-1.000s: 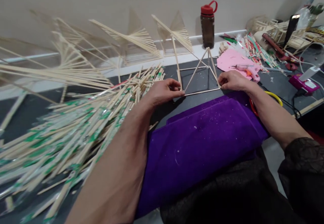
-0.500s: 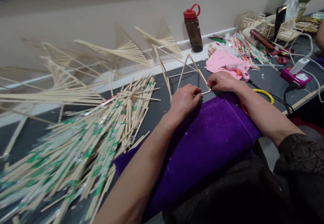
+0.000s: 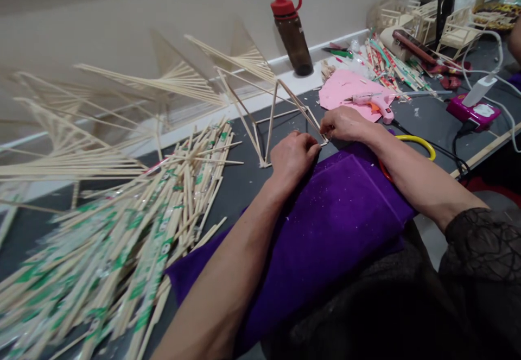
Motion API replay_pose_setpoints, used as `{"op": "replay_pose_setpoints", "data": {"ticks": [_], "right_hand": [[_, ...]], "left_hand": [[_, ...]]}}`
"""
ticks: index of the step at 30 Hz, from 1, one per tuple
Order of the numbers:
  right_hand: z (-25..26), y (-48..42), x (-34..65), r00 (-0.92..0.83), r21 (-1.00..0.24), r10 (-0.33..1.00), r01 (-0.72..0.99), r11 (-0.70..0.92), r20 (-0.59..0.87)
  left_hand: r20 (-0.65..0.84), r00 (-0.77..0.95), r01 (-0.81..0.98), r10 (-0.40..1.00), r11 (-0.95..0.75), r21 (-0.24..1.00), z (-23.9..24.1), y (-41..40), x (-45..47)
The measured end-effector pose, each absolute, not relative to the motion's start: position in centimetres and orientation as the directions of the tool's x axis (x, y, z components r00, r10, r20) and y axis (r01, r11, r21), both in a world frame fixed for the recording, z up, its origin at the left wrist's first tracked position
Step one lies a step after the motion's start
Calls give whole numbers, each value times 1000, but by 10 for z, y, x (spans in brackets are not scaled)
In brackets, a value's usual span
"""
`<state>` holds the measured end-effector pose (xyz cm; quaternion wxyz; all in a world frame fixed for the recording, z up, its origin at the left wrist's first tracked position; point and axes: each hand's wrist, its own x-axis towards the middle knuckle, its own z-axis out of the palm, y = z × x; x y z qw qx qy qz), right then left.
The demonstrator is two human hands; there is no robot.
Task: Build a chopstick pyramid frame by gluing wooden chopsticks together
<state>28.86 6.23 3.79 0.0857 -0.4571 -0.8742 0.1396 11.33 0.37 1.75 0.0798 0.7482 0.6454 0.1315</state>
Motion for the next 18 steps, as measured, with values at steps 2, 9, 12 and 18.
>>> {"op": "replay_pose_setpoints", "data": {"ticks": [2,9,12,18], "right_hand": [[37,64,288,-581,-329,814,763,556,28],[34,66,283,-568,-323,822,770,550,44],[34,66,281,-560,-336,827,770,542,49],[35,67,286,-583,-366,812,755,544,4]], "left_hand": [[95,132,948,987,-153,277,18,2,115],[64,106,961,992,-119,251,25,-5,122],[75,97,963,992,-113,244,24,-5,124],[88,104,982,991,-116,152,23,-8,127]]}}
